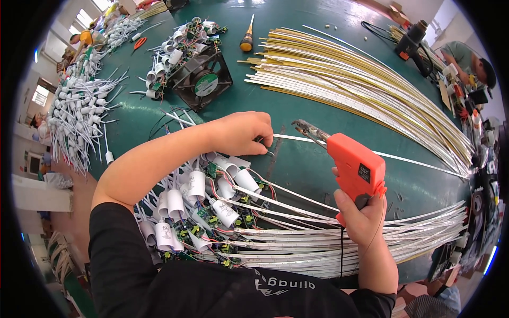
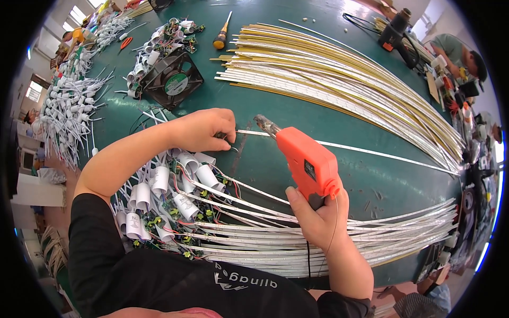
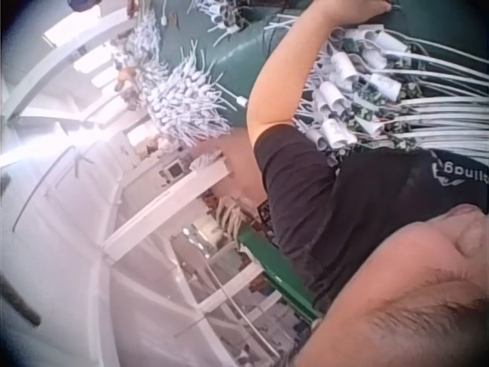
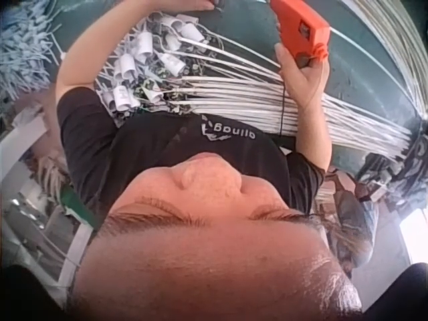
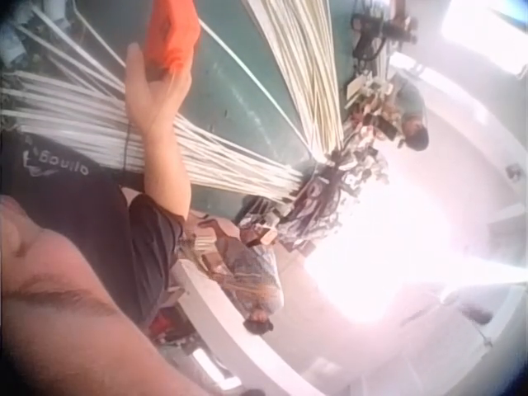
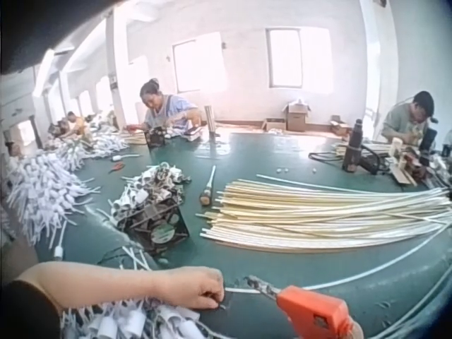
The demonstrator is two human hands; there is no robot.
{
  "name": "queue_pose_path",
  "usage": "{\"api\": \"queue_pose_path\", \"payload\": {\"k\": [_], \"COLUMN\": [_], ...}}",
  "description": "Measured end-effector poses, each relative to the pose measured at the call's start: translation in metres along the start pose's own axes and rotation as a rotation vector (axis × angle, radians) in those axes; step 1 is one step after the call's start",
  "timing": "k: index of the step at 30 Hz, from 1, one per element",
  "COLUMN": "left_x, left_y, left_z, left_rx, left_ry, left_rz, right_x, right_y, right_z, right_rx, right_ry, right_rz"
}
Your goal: The person assembles LED light strips by connecting wires to circuit boards and plastic casings with a soldering iron.
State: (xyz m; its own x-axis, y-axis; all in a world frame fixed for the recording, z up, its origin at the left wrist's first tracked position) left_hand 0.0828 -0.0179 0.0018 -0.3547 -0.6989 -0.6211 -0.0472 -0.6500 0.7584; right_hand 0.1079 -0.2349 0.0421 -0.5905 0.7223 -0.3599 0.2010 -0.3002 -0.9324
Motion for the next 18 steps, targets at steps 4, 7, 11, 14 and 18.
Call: {"api": "queue_pose_path", "payload": {"k": [4, 7, 11, 14, 18], "left_x": [0.009, 0.01, 0.007, 0.009, 0.013], "left_y": [0.012, 0.015, 0.017, 0.013, 0.018], "left_z": [-0.001, -0.002, 0.0, -0.001, 0.001], "left_rx": [0.128, 0.142, 0.152, 0.102, 0.142], "left_ry": [-0.026, 0.004, 0.074, 0.053, 0.024], "left_rz": [-0.174, -0.243, -0.355, -0.356, -0.43], "right_x": [0.0, -0.001, -0.001, -0.005, -0.005], "right_y": [0.001, 0.0, 0.001, -0.003, -0.001], "right_z": [0.0, 0.0, 0.0, -0.001, 0.0], "right_rx": [0.0, -0.015, -0.014, -0.087, -0.082], "right_ry": [0.001, 0.0, 0.0, 0.077, 0.091], "right_rz": [0.001, 0.014, 0.028, -0.005, -0.019]}}
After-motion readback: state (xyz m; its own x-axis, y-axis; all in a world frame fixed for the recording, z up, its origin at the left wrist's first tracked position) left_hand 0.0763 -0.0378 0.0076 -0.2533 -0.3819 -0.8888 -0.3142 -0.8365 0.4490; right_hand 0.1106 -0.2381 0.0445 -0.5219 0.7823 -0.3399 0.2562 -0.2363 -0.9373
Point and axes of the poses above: each hand's wrist, its own z-axis away from the middle knuckle, its own x-axis out of the palm, y = z × x, the point moved 10 cm from there along -z, towards the middle knuckle, and after that the axes turned 8 degrees about z, right-handed, at the moved point
